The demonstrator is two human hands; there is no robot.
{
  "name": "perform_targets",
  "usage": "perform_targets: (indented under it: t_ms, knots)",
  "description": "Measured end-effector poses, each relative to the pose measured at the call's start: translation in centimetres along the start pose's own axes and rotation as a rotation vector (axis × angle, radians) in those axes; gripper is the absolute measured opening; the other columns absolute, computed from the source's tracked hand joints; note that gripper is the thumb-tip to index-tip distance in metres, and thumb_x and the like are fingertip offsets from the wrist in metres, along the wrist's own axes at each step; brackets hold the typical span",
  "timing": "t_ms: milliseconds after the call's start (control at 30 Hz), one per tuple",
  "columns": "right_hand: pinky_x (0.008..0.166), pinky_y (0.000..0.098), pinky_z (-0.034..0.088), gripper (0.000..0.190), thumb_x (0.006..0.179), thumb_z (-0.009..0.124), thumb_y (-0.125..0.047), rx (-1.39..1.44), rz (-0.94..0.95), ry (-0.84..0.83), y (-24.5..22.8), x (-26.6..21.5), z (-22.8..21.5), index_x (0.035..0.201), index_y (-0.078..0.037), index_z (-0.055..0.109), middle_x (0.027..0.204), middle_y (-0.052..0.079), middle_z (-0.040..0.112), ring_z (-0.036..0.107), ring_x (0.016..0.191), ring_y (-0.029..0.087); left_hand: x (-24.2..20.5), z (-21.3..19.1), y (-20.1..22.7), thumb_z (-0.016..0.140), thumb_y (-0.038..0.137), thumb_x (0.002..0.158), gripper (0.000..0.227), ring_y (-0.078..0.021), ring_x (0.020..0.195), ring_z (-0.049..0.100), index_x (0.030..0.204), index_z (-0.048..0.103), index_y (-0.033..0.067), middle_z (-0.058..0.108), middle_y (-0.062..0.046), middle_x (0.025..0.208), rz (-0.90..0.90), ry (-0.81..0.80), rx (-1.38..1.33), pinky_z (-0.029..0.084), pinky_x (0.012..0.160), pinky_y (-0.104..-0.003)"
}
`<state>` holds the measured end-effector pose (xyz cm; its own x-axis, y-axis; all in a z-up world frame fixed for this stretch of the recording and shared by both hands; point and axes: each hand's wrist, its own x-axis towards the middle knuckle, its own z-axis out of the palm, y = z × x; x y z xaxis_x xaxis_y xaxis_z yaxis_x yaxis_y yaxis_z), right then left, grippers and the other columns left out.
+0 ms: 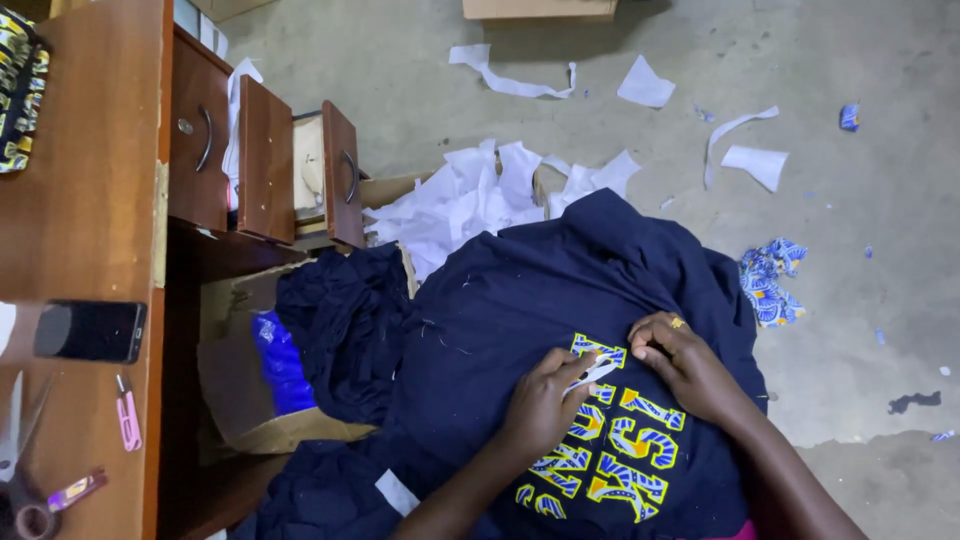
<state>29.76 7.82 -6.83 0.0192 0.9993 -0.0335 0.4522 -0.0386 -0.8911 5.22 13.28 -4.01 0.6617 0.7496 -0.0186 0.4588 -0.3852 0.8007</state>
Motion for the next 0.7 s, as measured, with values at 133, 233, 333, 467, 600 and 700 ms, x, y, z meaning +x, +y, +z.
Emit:
perform_targets:
  t_ms: [133,233,333,467,600,700]
  knots:
    - [0.092,0.0364,0.048,0.009,0.098,0.063,-0.012,-0.149,-0.026,-0.03,-0.8,0.5,0.4,0.104,-0.007,0.066,0.116,0.004,0.073,0.063,0.102,0.022,-0.1,-0.2,0.0,0.067,0.002,0.091,0.039,-0.0248,0.074,0.068,0.13,0.071,-0.0027,0.071,-0.014,0.107,0.033,0.012,-0.064,0.056,0.069,-0.037]
    - [0.104,0.0395,0.048,0.041,0.087,0.072,-0.013,-0.233,-0.1,-0.098,-0.4,1.2,0.0,0.128,-0.01,0.074,0.135,0.007,0.071,0.064,0.122,0.027,-0.5,0.1,-1.0,0.078,0.013,0.092,0.043,-0.0271,0.08,0.068,0.132,0.067,-0.0004,0.068,-0.013,0.103,0.084,-0.008,0.234,0.056,0.074,-0.04]
    - [0.102,0.0387,0.05,0.016,0.085,0.078,-0.019,-0.234,-0.079,-0.16,0.1,1.4,0.1,0.097,-0.012,0.085,0.129,0.001,0.076,0.066,0.115,0.024,-1.5,0.2,-1.7,0.079,0.014,0.09,0.045,-0.0305,0.086,0.069,0.134,0.069,0.0058,0.065,-0.015,0.117,-0.049,-0.057,0.262,0.056,0.078,-0.042]
    - [0.091,0.0347,0.054,0.007,0.087,0.075,-0.016,-0.202,-0.129,-0.118,-0.7,1.5,0.1,0.091,-0.011,0.075,0.109,-0.002,0.078,0.07,0.1,0.019,-1.2,-0.8,-0.6,0.073,0.009,0.092,0.033,-0.0253,0.082,0.068,0.124,0.074,-0.0011,0.071,-0.013,0.109,0.063,0.053,0.113,0.054,0.078,-0.039]
    - [0.085,0.0359,0.055,0.01,0.089,0.072,-0.011,-0.167,-0.045,-0.077,-0.2,1.2,0.3,0.099,-0.009,0.073,0.11,0.001,0.078,0.071,0.096,0.02,-0.3,-0.9,0.2,0.071,0.008,0.092,0.03,-0.0263,0.091,0.072,0.119,0.076,-0.0026,0.077,-0.013,0.111,0.07,0.098,-0.029,0.053,0.089,-0.039]
    - [0.084,0.0366,0.054,0.006,0.09,0.071,-0.011,-0.15,-0.064,-0.052,-1.1,1.1,0.2,0.096,-0.009,0.07,0.106,0.0,0.077,0.07,0.092,0.02,0.7,-0.7,0.6,0.075,0.003,0.085,0.031,-0.0259,0.088,0.073,0.115,0.078,-0.0042,0.078,-0.014,0.107,0.042,0.071,-0.094,0.058,0.083,-0.037]
